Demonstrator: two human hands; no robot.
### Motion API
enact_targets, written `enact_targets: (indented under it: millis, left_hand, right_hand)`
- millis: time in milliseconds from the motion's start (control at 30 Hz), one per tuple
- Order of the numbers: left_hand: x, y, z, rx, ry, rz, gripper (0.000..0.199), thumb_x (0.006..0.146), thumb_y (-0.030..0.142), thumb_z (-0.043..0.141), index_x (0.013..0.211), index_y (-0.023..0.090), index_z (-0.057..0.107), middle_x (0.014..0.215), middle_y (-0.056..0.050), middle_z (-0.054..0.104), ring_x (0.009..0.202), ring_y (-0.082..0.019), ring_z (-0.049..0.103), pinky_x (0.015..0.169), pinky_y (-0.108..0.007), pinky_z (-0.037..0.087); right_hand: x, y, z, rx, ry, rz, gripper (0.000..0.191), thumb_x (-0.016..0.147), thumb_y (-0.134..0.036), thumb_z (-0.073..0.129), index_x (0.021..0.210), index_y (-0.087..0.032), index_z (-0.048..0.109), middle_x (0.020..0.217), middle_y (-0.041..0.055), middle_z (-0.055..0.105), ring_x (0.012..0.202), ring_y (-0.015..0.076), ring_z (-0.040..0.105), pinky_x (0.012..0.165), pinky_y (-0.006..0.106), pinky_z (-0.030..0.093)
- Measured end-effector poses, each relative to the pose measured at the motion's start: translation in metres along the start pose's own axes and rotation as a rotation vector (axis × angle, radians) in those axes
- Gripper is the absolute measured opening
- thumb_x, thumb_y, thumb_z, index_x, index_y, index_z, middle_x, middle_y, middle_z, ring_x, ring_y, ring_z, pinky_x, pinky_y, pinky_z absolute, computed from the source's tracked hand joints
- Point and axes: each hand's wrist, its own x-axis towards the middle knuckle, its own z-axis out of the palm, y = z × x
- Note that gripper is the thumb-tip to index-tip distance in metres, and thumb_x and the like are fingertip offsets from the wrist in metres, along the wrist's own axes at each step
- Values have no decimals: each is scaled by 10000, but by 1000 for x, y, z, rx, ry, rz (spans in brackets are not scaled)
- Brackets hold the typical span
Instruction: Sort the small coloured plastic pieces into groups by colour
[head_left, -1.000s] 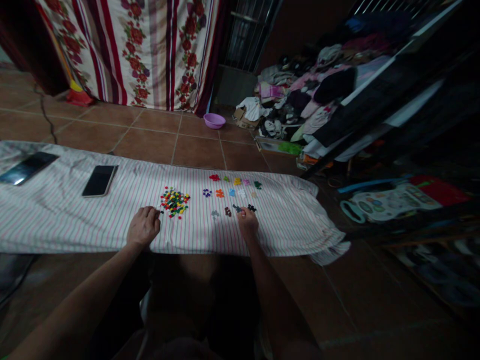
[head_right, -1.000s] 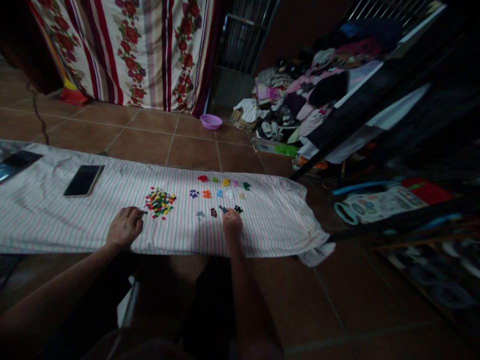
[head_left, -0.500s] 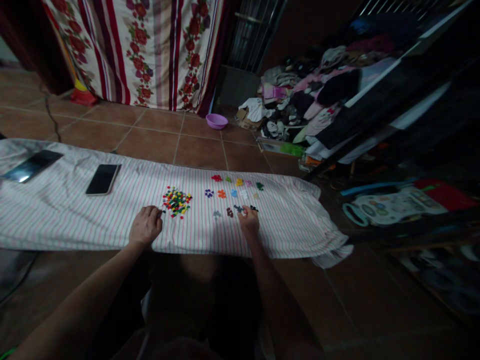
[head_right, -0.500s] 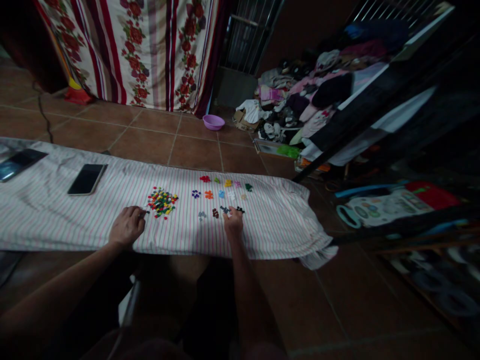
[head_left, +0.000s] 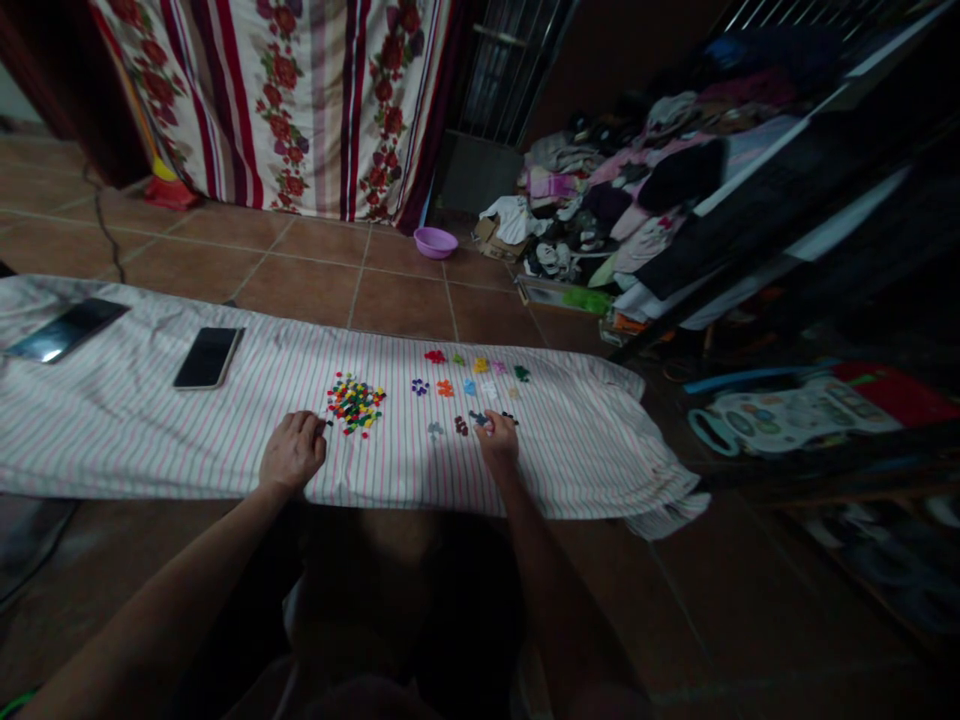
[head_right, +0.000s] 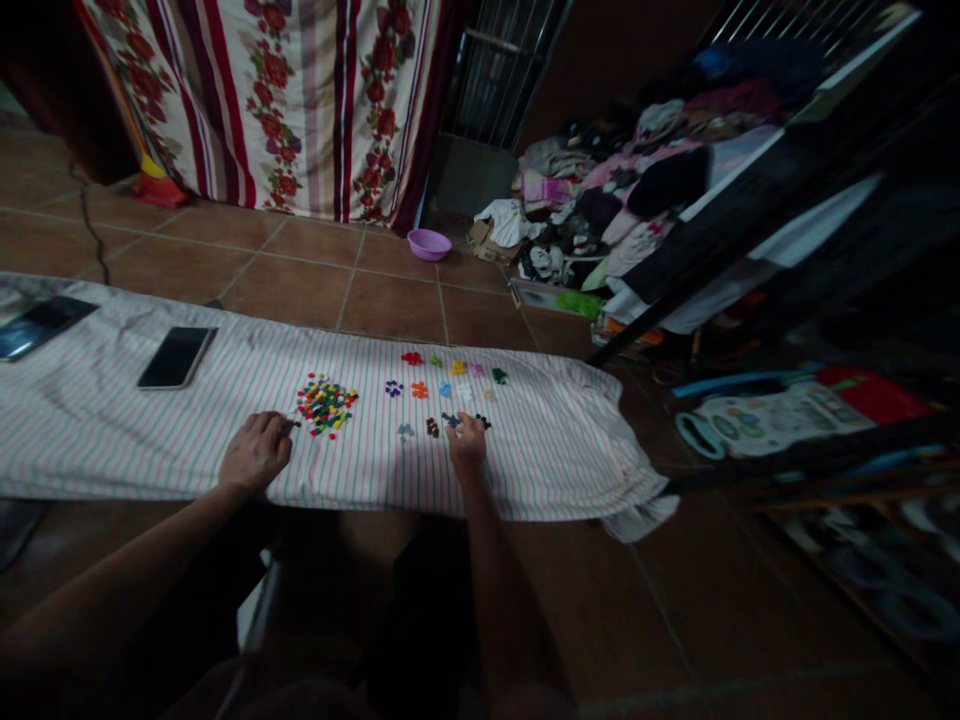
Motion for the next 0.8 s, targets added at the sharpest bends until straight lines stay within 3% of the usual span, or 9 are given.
enact_targets:
  millis: [167,267,567,800]
  left_hand:
    - [0,-1,0,-11,12,11,155,806,140,451,892,163,576,868,-94,597,831,-239,504,802,-387,445]
    - [0,0,0,-9,16,10,155,806,142,451,894,160,577,872,-95,596,834,-240,502,803,-390,445]
    - [0,-1,2,-25,0,8,161,803,138,443,894,174,571,871,-89,591,854,-240,512,812,-401,446]
    - [0,-1,3,-20,-9,-13,153,806,147,450,893,171,574,882,-99,592,856,-245,504,803,-399,448]
  right_hand:
    - [5,-6,-3,-89,-37,-176,334,800,-279,523,1064,-153,685,1045,126,639,986,250,529,918,403,399]
    - [11,-9,-1,-102,-72,-231,293,810,-241,517,1025,-190,709,1051,96,658,1003,236,525,935,391,376]
    - [18,-7,4,-110,-85,-230,238,809,-198,490,890,-177,713,965,88,698,954,226,538,903,367,380]
    - [15,-19,1,-48,44,-229,271,840,-263,455,914,-170,699,945,103,701,930,232,567,895,385,405]
